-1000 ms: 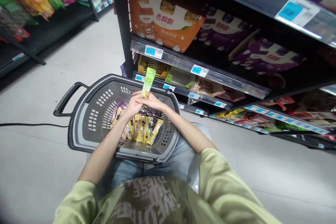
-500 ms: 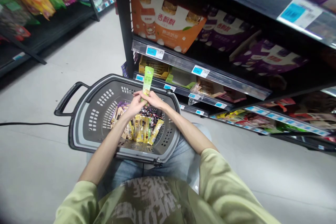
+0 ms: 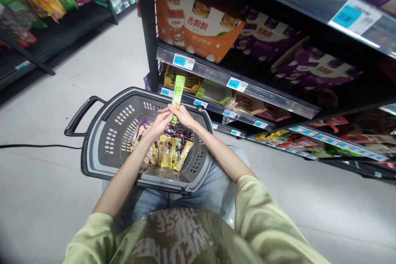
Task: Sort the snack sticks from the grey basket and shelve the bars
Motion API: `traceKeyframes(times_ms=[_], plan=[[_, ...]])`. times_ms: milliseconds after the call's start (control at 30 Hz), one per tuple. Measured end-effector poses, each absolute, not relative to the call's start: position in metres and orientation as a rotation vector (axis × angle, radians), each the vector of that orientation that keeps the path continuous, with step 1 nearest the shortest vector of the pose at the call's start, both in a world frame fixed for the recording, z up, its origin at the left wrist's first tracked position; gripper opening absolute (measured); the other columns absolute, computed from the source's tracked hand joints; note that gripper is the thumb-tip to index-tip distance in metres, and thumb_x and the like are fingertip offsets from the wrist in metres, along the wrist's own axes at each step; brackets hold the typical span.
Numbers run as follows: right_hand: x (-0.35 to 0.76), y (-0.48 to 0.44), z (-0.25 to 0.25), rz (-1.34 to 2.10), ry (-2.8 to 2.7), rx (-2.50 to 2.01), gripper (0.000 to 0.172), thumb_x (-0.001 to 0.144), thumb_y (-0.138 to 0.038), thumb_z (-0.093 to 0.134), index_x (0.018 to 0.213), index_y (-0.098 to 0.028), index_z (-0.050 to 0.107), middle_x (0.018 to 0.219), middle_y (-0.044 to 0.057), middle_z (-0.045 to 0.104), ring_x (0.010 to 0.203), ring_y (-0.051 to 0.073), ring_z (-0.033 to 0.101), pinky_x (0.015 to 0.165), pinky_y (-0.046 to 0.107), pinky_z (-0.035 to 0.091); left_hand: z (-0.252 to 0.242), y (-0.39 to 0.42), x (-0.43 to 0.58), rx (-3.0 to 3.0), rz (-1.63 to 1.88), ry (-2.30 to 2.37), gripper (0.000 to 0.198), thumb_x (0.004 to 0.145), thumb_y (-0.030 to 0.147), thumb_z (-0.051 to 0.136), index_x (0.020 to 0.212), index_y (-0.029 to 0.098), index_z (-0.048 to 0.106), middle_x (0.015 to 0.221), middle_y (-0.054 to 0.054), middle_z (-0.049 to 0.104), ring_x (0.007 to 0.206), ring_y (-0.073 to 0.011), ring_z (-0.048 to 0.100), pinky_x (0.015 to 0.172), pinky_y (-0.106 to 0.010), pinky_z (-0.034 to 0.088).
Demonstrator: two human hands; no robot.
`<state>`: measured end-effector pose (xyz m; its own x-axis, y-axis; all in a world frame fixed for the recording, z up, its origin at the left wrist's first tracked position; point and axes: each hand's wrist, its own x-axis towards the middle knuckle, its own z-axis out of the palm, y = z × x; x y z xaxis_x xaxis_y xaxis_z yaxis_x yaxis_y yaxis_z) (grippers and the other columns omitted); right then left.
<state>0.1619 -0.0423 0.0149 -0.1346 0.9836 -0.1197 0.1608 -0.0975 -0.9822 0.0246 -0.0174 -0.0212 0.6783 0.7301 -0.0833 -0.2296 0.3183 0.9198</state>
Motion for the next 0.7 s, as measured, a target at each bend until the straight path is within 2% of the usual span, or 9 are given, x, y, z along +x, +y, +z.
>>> traceKeyframes(times_ms=[67, 167, 233, 300, 500, 700], plan=[[0.161, -0.042, 0.015, 1.306, -1.377, -1.308, 0.074, 0.088, -0.074, 0.048, 0.107, -0.009, 0.077, 0.048, -0.002, 0.054, 0.042, 0.008, 0.038, 0.04, 0.02, 0.032, -0.022, -0.017, 0.024, 1.086, 0.693, 0.567, 0.047, 0.08, 0.056, 0.07, 0.093, 0.011, 0.071, 0.079, -0.007, 0.071, 0.07, -0.0151, 0.067, 0.064, -0.025, 0.051], [0.159, -0.041, 0.015, 1.311, -1.388, -1.253, 0.069, 0.087, -0.071, 0.053, 0.11, -0.01, 0.075, 0.062, 0.0, 0.063, 0.047, 0.008, 0.045, 0.044, 0.019, 0.037, -0.024, -0.015, 0.024, 1.139, 0.767, 0.627, 0.036, 0.082, 0.046, 0.069, 0.089, 0.011, 0.072, 0.074, -0.005, 0.07, 0.065, -0.0146, 0.065, 0.06, -0.025, 0.051], [0.157, -0.041, 0.013, 1.297, -1.395, -1.232, 0.068, 0.086, -0.071, 0.056, 0.113, -0.011, 0.073, 0.071, 0.002, 0.067, 0.053, 0.009, 0.05, 0.048, 0.019, 0.041, -0.024, -0.014, 0.024, 1.192, 0.843, 0.685, 0.029, 0.082, 0.04, 0.067, 0.085, 0.012, 0.072, 0.068, -0.003, 0.067, 0.059, -0.0135, 0.062, 0.056, -0.024, 0.048], [0.156, -0.041, 0.011, 1.282, -1.404, -1.23, 0.069, 0.085, -0.071, 0.056, 0.116, -0.011, 0.071, 0.072, 0.002, 0.066, 0.056, 0.009, 0.051, 0.049, 0.019, 0.041, -0.025, -0.014, 0.024, 1.245, 0.899, 0.733, 0.027, 0.084, 0.037, 0.064, 0.087, 0.012, 0.073, 0.062, -0.001, 0.065, 0.054, -0.0131, 0.06, 0.052, -0.023, 0.045], [0.153, -0.044, 0.012, 1.286, -1.379, -1.204, 0.067, 0.089, -0.07, 0.051, 0.116, -0.012, 0.07, 0.059, -0.001, 0.06, 0.045, 0.008, 0.043, 0.045, 0.02, 0.038, -0.03, -0.013, 0.02, 1.429, 0.873, 0.746, 0.042, 0.094, 0.049, 0.054, 0.106, 0.014, 0.073, 0.059, -0.003, 0.068, 0.052, -0.0144, 0.062, 0.05, -0.022, 0.041], [0.15, -0.047, 0.015, 1.267, -1.339, -1.244, 0.07, 0.09, -0.072, 0.046, 0.115, -0.011, 0.071, 0.053, -0.001, 0.06, 0.042, 0.009, 0.046, 0.046, 0.021, 0.042, -0.029, -0.016, 0.021, 1.434, 0.856, 0.732, 0.049, 0.094, 0.057, 0.052, 0.109, 0.014, 0.071, 0.06, -0.003, 0.068, 0.053, -0.0156, 0.067, 0.049, -0.022, 0.045]])
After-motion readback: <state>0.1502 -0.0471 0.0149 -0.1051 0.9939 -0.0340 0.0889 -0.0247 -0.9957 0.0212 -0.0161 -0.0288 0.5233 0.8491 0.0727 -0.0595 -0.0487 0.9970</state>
